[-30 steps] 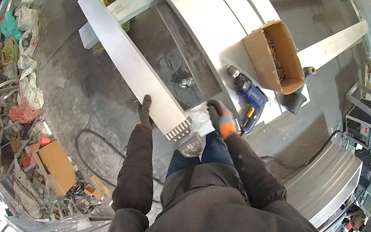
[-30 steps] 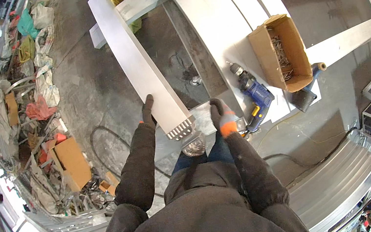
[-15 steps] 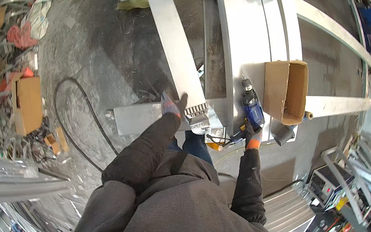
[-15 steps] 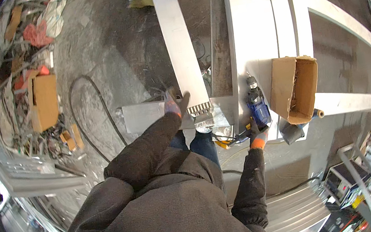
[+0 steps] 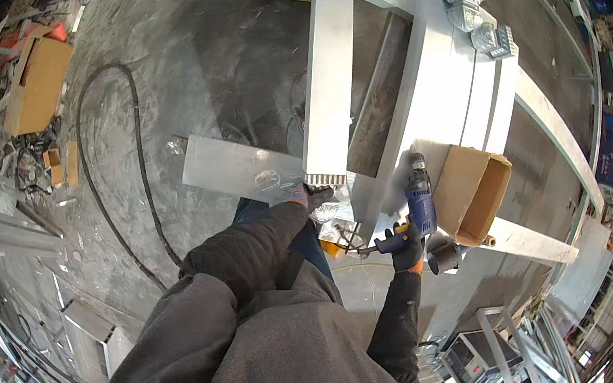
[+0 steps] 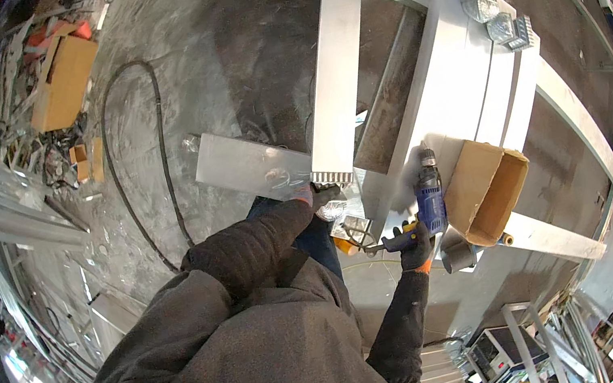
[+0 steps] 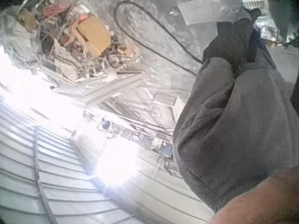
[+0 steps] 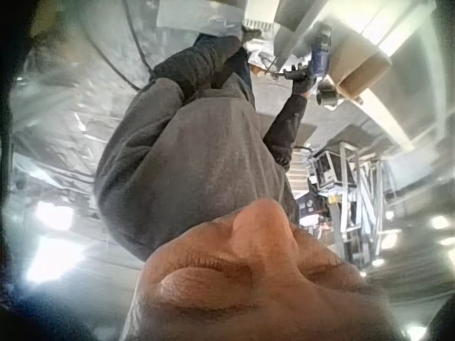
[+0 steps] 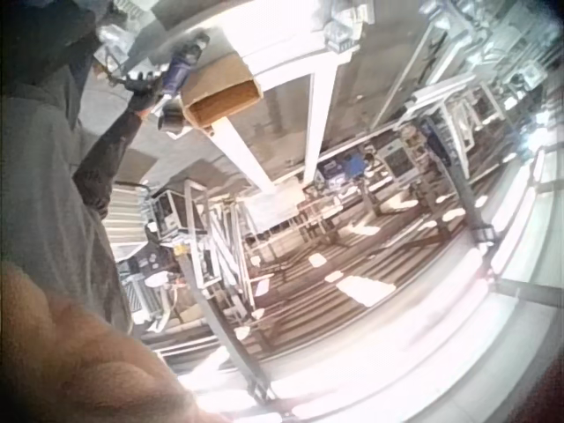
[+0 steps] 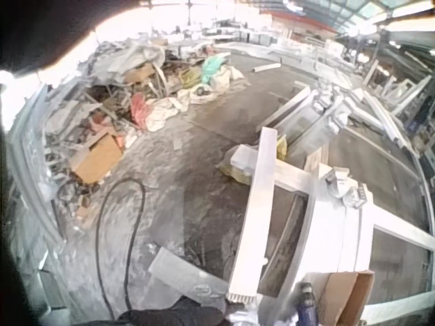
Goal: The person assembles a white metal frame by attaching corner brackets to the joints. They use a cordless drill to drive screws into the brackets, repeatedly pick up new brackets from a box, and position them on the frame. The person also moves a wrapped metal piece aside and retrieves additional brackets during the process.
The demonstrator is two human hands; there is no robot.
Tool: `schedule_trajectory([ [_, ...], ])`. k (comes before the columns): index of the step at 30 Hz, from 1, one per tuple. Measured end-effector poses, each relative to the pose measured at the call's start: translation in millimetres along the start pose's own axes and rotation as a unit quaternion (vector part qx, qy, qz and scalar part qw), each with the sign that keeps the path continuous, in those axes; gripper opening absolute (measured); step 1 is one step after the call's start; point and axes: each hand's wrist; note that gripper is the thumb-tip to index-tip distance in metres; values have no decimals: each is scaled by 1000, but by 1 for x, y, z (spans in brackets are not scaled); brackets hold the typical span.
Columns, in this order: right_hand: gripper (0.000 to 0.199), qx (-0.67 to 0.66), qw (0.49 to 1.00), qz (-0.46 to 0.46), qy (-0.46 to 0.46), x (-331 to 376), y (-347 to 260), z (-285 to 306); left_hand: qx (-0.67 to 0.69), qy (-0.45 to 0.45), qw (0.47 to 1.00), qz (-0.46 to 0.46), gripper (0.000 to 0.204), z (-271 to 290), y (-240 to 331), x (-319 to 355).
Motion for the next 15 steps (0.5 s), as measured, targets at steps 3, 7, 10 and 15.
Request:
schedule_trajectory([
  [3,45,37,999,25,16,21,-30,-24,-53,-49,997,-21,57,29,2,14],
  [7,51,177,979,55,83,64,-80,-55,-20,-52,998,38,67,44,9,16],
  [10,51,282,952,54,105,111,-102,-86,-220,-39,973,64,73,40,28,27],
  [15,45,407,907,-36,99,169,-109,-156,-333,-35,940,64,77,42,55,49],
])
Point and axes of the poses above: each hand's wrist, its own x-axis away from the middle knuckle, its own z-axis out of the back of the hand, y = z × x, and after that the axes turned 15 degrees about x, right-handed
